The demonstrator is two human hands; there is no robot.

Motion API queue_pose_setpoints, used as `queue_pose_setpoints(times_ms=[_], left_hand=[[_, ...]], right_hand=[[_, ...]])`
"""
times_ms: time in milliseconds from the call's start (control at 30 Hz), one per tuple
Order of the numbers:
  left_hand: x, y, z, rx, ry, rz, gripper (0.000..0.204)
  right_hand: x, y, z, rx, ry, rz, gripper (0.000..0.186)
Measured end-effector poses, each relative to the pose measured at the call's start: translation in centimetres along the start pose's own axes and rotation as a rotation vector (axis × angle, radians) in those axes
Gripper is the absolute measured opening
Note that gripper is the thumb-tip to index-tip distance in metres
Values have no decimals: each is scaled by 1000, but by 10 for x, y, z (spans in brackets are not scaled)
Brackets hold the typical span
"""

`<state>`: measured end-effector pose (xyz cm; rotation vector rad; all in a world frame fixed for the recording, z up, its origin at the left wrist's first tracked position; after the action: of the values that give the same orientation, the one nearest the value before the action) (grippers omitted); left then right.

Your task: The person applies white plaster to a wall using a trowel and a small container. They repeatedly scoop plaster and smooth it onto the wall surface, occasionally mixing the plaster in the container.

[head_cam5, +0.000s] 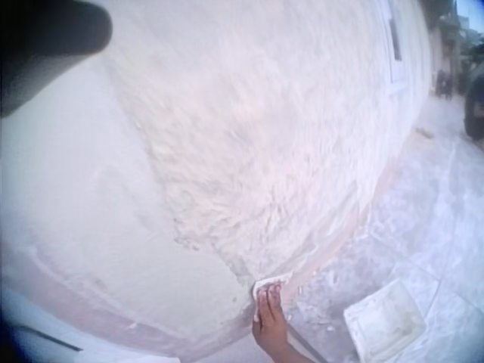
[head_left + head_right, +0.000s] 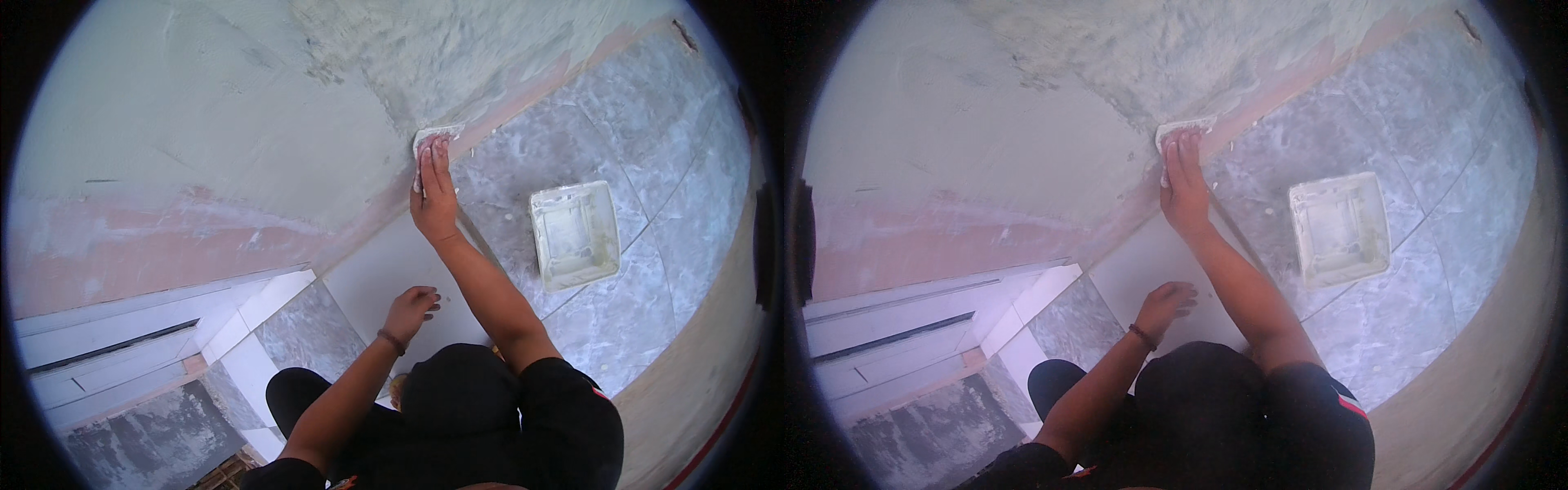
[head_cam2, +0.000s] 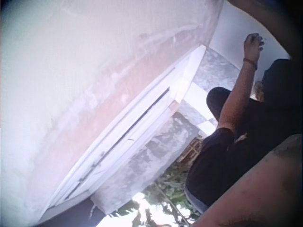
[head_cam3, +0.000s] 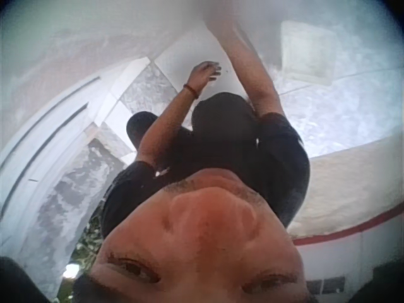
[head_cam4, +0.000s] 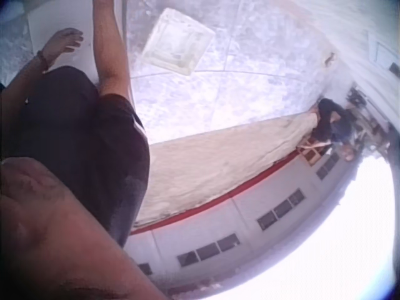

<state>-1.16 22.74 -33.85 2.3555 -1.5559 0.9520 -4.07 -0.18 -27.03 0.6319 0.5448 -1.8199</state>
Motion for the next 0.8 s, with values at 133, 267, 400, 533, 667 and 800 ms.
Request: queue_pose_setpoints(times_ms=[133,267,400,533,667,800], left_hand=[[-13,-13,9,18,12,29,36],[-16,-18,22,10,152,380,38],[-20,-17,28,-14,201,401,36],[-25,-12,29,-17,219,351,32],[-29,-12,29,-15,223,313,30],[-25,-14,30,3,302,385,31]], right_hand=[[5,17,-34,-59,66,-52,70],[-31,3,-71,-309,147,43,68],[-9,-52,-67,-342,535,-77,56],[64,-81,-3,7,800,-59,49],[58,-48,7,-85,836,-75,47],[-16,-33,-27,-162,370,-66,50]])
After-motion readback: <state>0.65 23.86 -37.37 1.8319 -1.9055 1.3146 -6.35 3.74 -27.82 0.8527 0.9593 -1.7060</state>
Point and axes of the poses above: each hand's wrist, its own z-axis towards the middle knuckle, its own y-axis out of the palm, x = y × z, the point moved 7 cm from there along z, towards the middle knuckle, and after that the axes turned 15 degrees about x, right-handed, at the moved point
